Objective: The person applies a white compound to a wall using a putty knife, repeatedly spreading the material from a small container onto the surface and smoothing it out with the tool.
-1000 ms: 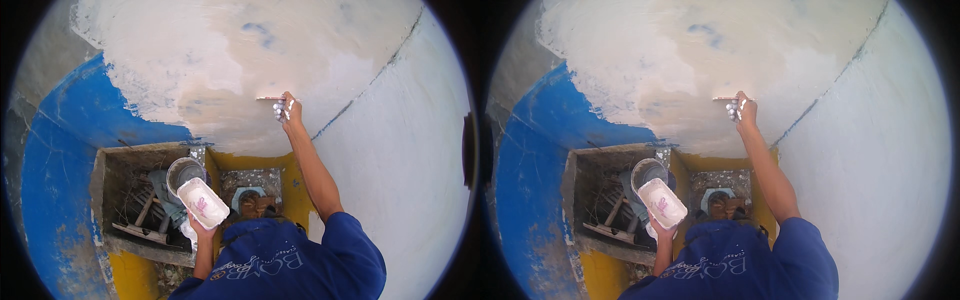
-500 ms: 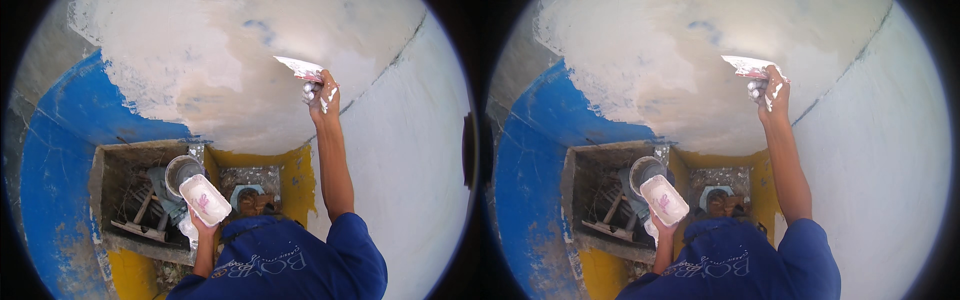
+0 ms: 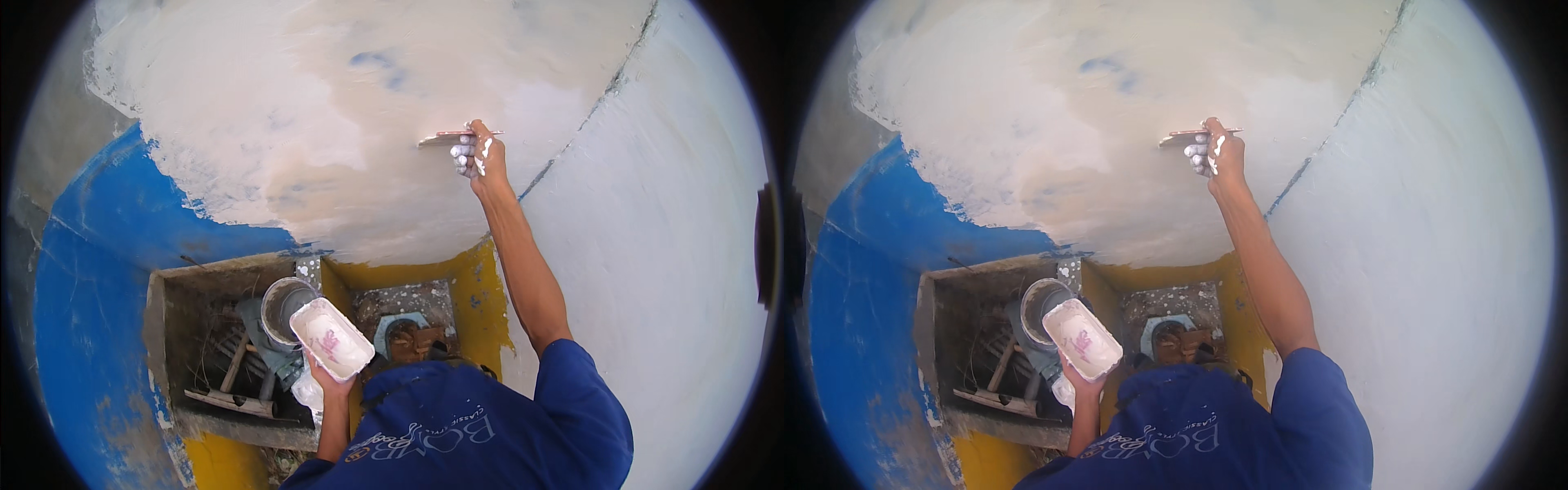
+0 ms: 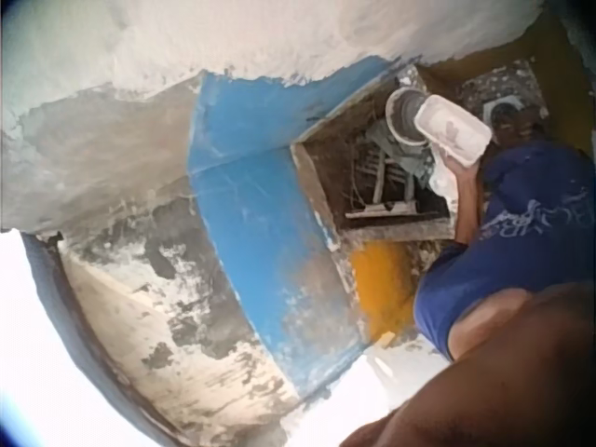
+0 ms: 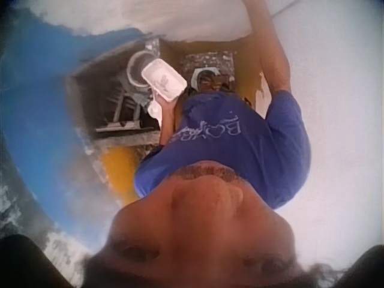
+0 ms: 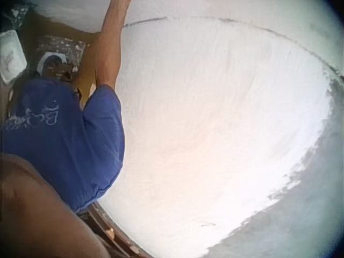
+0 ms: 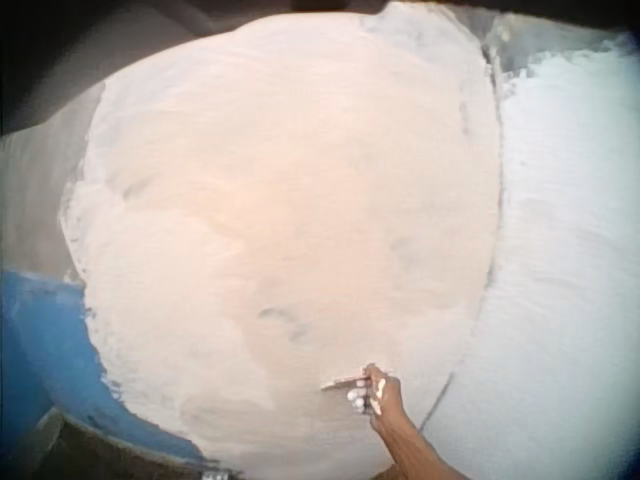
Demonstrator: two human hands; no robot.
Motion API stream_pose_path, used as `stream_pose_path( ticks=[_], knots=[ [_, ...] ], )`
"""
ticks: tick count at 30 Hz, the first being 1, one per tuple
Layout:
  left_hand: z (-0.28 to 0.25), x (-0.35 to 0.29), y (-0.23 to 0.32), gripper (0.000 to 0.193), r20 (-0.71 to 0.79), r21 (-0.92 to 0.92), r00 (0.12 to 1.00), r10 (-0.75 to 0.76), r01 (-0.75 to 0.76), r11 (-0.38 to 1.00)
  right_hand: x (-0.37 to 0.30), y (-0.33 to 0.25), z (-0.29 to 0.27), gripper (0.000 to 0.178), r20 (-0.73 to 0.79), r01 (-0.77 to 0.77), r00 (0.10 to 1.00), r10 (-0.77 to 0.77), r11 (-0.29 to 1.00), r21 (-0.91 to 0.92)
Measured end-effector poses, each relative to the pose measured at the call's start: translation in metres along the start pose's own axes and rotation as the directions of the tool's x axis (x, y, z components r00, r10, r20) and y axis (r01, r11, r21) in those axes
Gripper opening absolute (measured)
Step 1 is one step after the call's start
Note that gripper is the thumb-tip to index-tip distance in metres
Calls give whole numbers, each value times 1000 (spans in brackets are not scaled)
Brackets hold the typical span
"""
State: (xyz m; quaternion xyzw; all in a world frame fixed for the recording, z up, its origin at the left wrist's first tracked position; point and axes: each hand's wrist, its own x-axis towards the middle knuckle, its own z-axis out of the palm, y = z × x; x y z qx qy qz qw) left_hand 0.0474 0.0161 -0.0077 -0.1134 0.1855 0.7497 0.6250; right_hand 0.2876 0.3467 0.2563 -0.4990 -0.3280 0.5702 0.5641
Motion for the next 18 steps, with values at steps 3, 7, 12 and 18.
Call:
stream_pose_path(
  ticks=[3, 7, 12, 18],
  knots=[
    [4, 3, -3, 64, 7, -4, 1000, -6, 6, 1000, -13, -48, 18, 24, 19, 71, 997, -72, 997, 28],
    [1, 12, -7, 63, 48, 40, 998, -27, 25, 999, -23, -96, 34, 26, 71, 168, 982, -175, 981, 93],
    [2, 15, -10, 64, 57, 40, 996, -66, 64, 997, -40, -144, 54, 30, 99, 322, 937, -335, 938, 130],
    [13, 10, -4, 63, 47, 31, 999, -21, 19, 999, -78, -157, 13, 30, 143, 641, 762, -632, 767, -19]
  ],
)
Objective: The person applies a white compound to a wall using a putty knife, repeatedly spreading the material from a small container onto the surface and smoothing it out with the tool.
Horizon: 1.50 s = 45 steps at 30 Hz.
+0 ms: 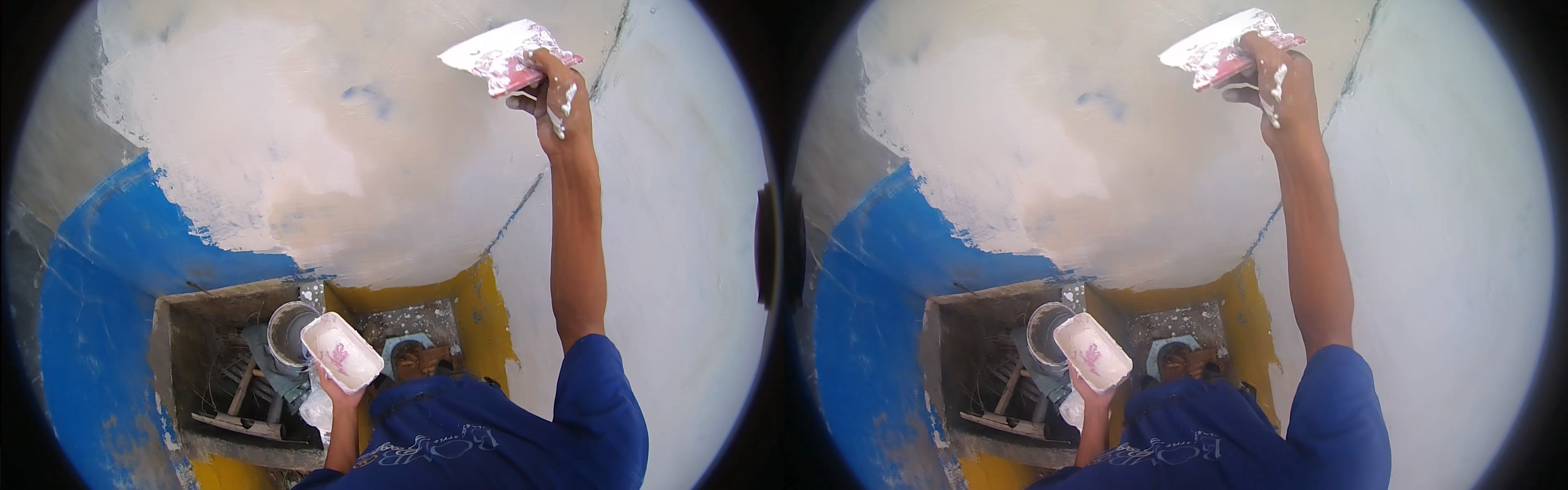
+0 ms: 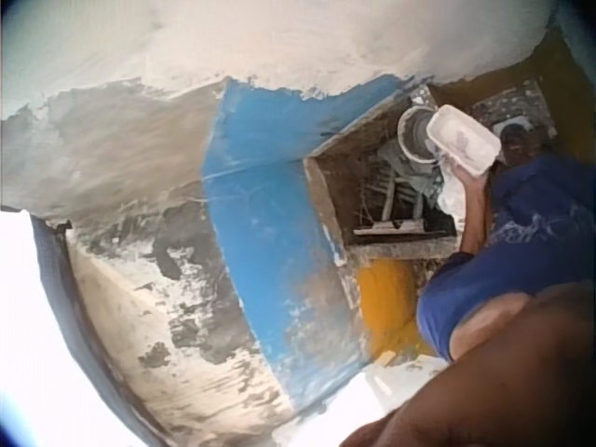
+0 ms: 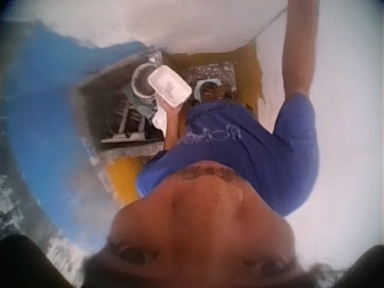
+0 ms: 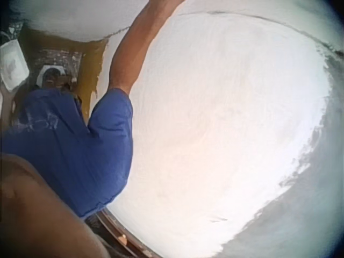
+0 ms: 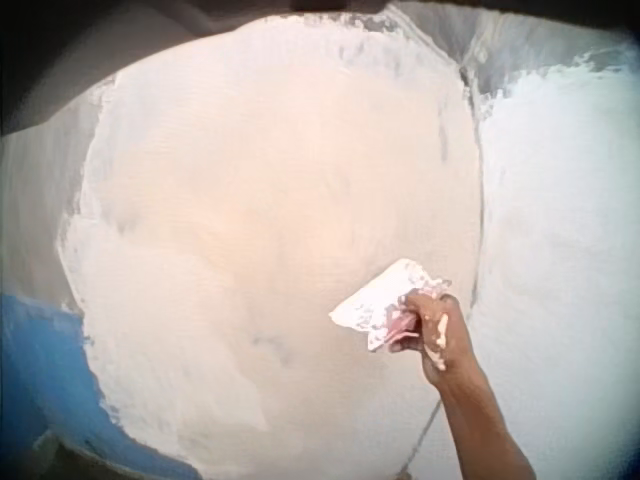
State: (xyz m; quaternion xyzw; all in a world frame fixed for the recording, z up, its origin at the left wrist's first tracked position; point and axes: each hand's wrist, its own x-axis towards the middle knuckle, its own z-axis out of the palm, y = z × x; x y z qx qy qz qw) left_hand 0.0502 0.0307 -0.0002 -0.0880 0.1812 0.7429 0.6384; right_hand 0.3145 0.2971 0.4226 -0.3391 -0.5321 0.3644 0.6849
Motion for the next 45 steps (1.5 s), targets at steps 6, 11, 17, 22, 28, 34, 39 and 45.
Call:
stream_pose_path(
  ticks=[6, 11, 17, 22, 28, 34, 39, 45],
  knots=[
    [-11, -4, 4, 65, -18, -1, 1000, -16, 16, 1000, -34, 43, -55, 24, -131, 164, 977, -168, 985, -45],
    [-17, -5, 7, 66, 5, 29, 1000, -13, 12, 999, 2, 44, -72, 40, -149, 205, 972, -179, 962, 180],
    [-16, -1, -2, 66, 30, 16, 999, -24, 23, 1000, 57, -41, -42, 31, 64, 502, 865, -498, 860, -86],
    [-18, -1, -9, 69, 57, 34, 998, 4, -6, 999, 108, -101, 1, 29, 423, 887, 284, -860, 68, -457],
    [-13, -7, -19, 72, 75, 38, 997, 11, -14, 999, 148, -126, 32, 32, 681, 850, -97, -726, -416, -322],
    [-11, -8, -25, 70, 82, 20, 997, -9, 7, 1000, 132, -16, 7, 43, 722, 742, 70, -689, -447, -499],
    [-5, -5, -24, 69, 129, 55, 992, 12, -19, 998, 80, 50, -4, 45, 734, 828, 196, -651, -291, -479],
    [8, -2, -17, 51, 66, 230, 997, 39, -53, 972, 54, 68, -17, 43, 697, 840, 189, -692, -254, -480]
  ],
)
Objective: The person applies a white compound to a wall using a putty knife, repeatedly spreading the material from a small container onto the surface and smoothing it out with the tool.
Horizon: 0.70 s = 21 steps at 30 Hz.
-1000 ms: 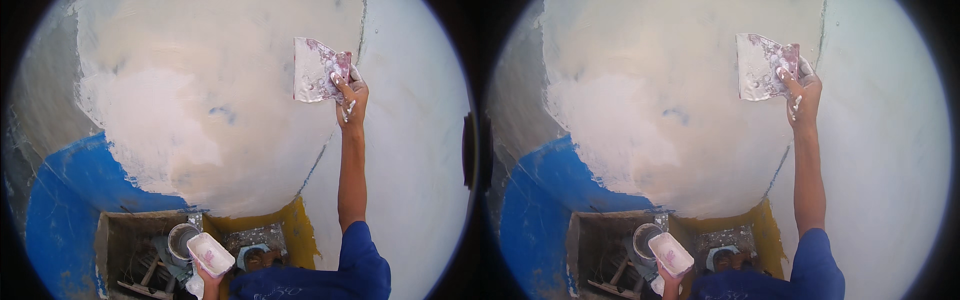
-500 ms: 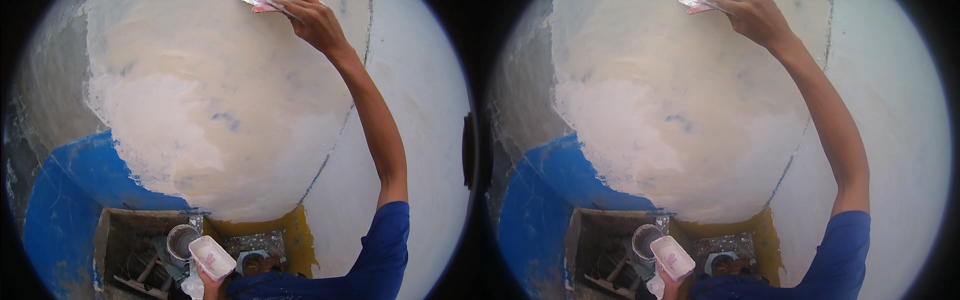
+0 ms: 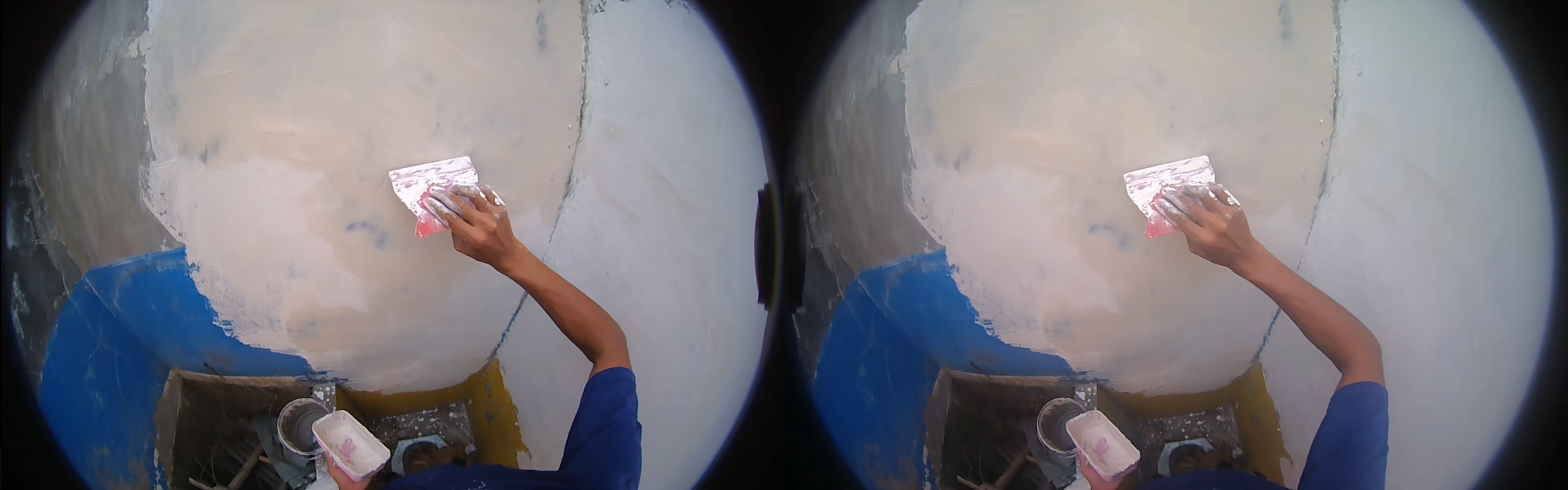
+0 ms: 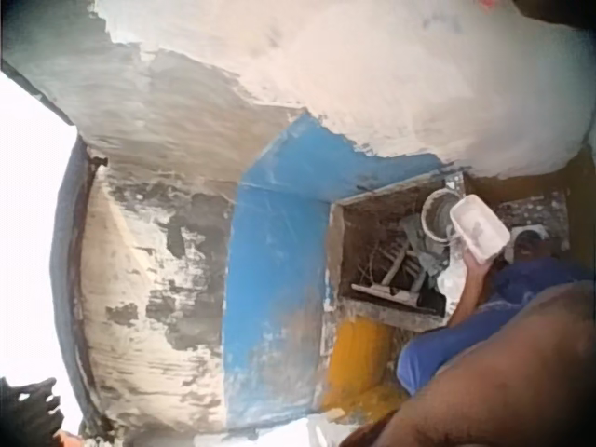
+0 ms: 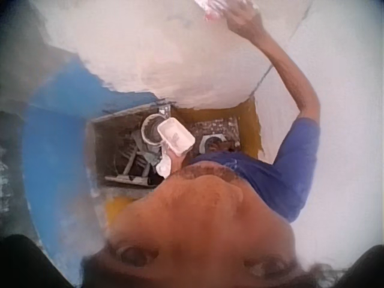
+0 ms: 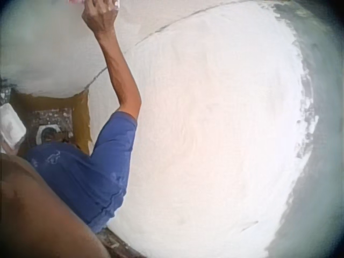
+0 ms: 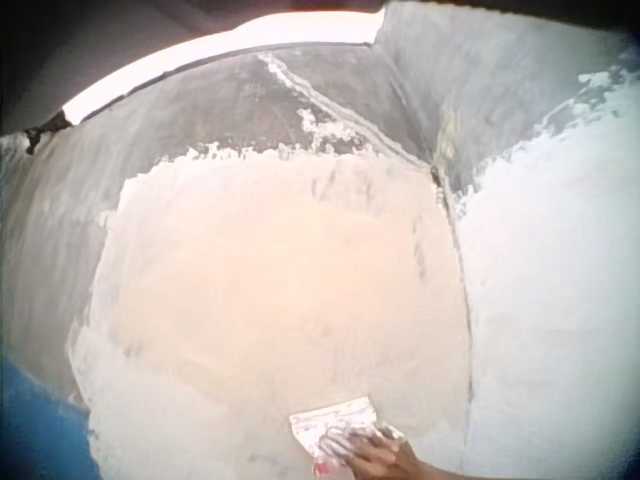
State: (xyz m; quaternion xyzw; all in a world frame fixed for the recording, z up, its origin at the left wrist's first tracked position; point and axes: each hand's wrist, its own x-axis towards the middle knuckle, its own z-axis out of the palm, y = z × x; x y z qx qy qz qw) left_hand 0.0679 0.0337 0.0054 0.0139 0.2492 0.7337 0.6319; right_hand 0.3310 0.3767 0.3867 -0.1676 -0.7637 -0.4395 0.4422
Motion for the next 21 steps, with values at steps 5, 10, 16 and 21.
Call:
stream_pose_path(
  ticks=[5, 10, 16, 21],
  knots=[
    [-23, 10, -5, 74, 78, -135, 997, 0, 10, 991, 87, 36, -17, 57, -162, 10, 987, -11, 1000, -7],
    [-14, 18, -9, 74, 57, -189, 996, -69, 79, 979, 91, 65, 0, 52, -83, 30, 996, -43, 988, -154],
    [-28, 18, -15, 72, 91, -226, 990, -112, 130, 965, -26, -14, 2, 51, 139, -26, 990, 22, 999, 31],
    [-17, 13, -9, 72, 115, -229, 983, -145, 168, 959, 27, 6, -14, 54, -23, -50, 999, 50, 999, 0]
  ],
)
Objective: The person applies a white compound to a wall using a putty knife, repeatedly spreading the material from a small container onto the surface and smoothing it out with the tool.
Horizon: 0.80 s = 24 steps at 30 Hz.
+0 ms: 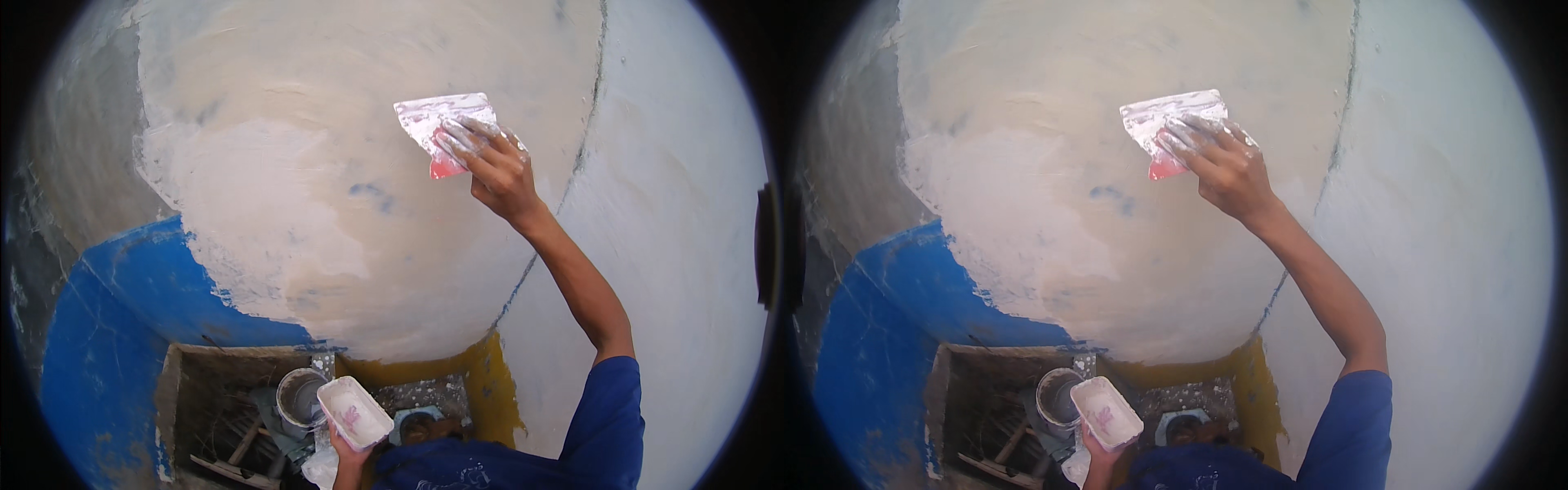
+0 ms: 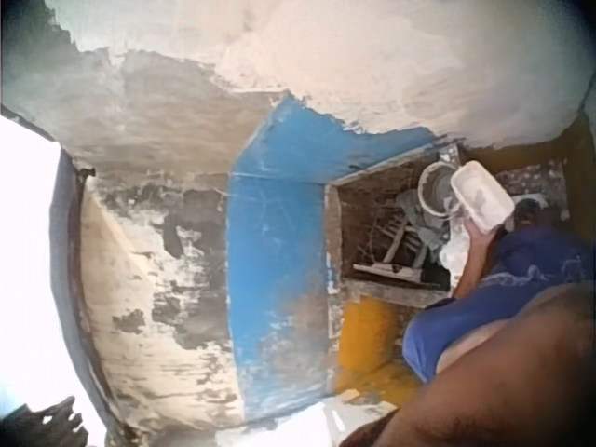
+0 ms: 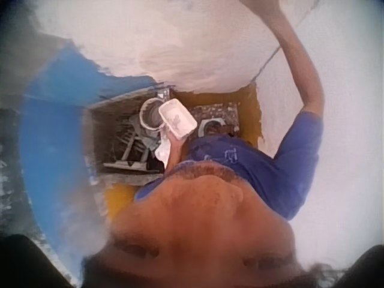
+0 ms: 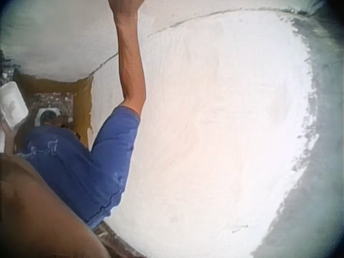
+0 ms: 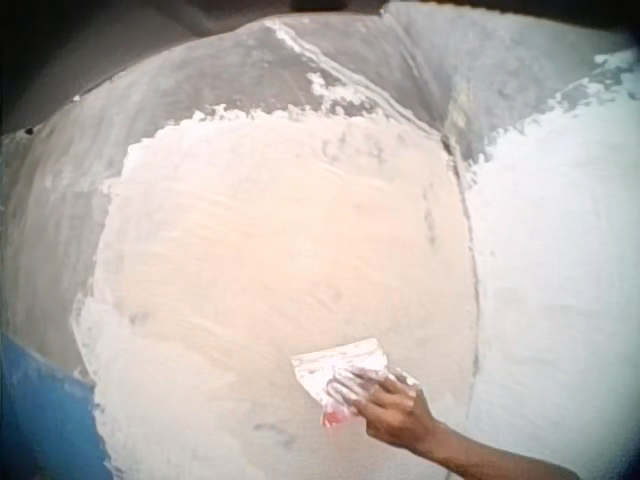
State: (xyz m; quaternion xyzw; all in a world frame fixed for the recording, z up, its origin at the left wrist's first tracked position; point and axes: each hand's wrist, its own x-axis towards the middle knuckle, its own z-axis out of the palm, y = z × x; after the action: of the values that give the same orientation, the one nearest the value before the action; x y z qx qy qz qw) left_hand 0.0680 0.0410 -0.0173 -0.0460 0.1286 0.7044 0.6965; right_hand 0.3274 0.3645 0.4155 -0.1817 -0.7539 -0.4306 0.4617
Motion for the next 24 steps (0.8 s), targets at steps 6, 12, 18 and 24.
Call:
stream_pose_path(
  ticks=[6, 12, 18, 24],
  knots=[
    [10, 12, 1, 69, -20, 61, 999, 43, -42, 997, 76, 68, 14, 61, -59, -47, 997, 40, 991, -128],
    [4, 9, -3, 69, -37, 21, 999, 25, -25, 999, -24, -3, 7, 63, 99, -42, 994, 40, 999, 23],
    [5, 2, -5, 70, -60, 41, 997, 44, -42, 998, 49, 36, -7, 60, -89, -15, 996, 6, 995, -100],
    [6, 5, -6, 70, -32, 25, 999, 27, -26, 999, 23, 59, 18, 63, -71, -44, 997, 34, 989, -142]
  ],
)
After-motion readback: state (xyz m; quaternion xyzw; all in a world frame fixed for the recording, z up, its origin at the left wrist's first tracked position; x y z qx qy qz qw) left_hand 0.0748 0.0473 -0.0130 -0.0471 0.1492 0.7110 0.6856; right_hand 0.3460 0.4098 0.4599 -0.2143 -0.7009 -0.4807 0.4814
